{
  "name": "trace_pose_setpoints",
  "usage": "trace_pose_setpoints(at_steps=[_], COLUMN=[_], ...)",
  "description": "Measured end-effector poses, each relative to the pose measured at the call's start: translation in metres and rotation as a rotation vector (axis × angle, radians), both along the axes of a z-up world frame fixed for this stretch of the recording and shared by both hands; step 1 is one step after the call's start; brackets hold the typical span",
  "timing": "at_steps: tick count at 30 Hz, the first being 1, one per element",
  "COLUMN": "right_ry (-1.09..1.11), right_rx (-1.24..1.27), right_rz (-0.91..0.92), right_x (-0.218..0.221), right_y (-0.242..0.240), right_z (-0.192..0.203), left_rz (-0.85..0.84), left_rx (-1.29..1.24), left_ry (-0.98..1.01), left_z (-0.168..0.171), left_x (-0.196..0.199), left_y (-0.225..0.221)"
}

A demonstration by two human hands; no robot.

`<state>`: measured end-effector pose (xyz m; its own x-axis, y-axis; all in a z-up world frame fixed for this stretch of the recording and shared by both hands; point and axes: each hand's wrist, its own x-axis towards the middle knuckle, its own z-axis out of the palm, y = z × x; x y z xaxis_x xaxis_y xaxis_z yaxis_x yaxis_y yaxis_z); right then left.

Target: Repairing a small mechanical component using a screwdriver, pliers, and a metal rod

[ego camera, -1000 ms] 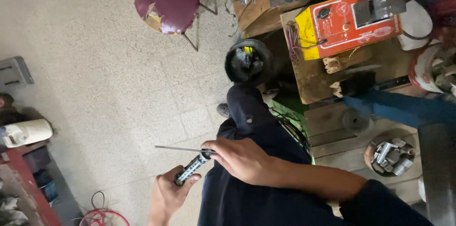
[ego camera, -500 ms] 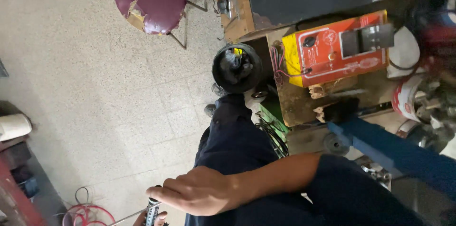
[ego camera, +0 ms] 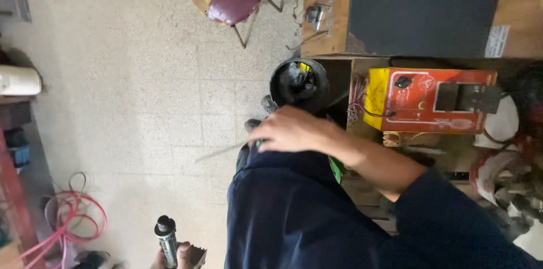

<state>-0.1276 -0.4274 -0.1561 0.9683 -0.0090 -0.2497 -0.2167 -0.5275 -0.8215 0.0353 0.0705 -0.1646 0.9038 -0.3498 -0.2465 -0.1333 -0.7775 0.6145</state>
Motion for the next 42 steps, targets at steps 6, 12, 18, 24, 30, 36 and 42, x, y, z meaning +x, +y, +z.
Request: trace_pose_setpoints(at_steps=[6, 12, 18, 24, 30, 36, 42], right_ry=[-0.024, -0.229, -0.311, -0.381, -0.441, -0.344, -0.617], right_rx=[-0.236, 0.463, 0.012, 0.022, 0.02, 0.163, -0.111], right_rz=[-0.15, -0.013, 0.29, 0.386, 0.357, 0.296, 0.163], right_x=[0.01, 0.044, 0.027, 0.011, 0.005, -0.003, -0.006], right_y=[-0.05, 0.01, 0.04, 0.04, 0.037, 0.044, 0.052], right_z=[0.02, 0.096, 0.112, 0.117, 0.124, 0.115, 0.12], left_rz=[0.053, 0.051, -0.062, -0.052, -0.092, -0.053, 0.053], left_rx=[0.158, 0.18, 0.175, 0.126, 0.126, 0.042, 0.098], left_ry=[0.04, 0.087, -0.185, -0.102, 0.219, 0.448, 0.394], left_z=[0.04, 0.124, 0.105, 0.124, 0.135, 0.155, 0.144], left_x=[-0.07, -0.103, -0.139, -0.167, -0.172, -0.161, -0.167], left_y=[-0.06, -0.168, -0.177, -0.182, -0.187, -0.186, -0.186])
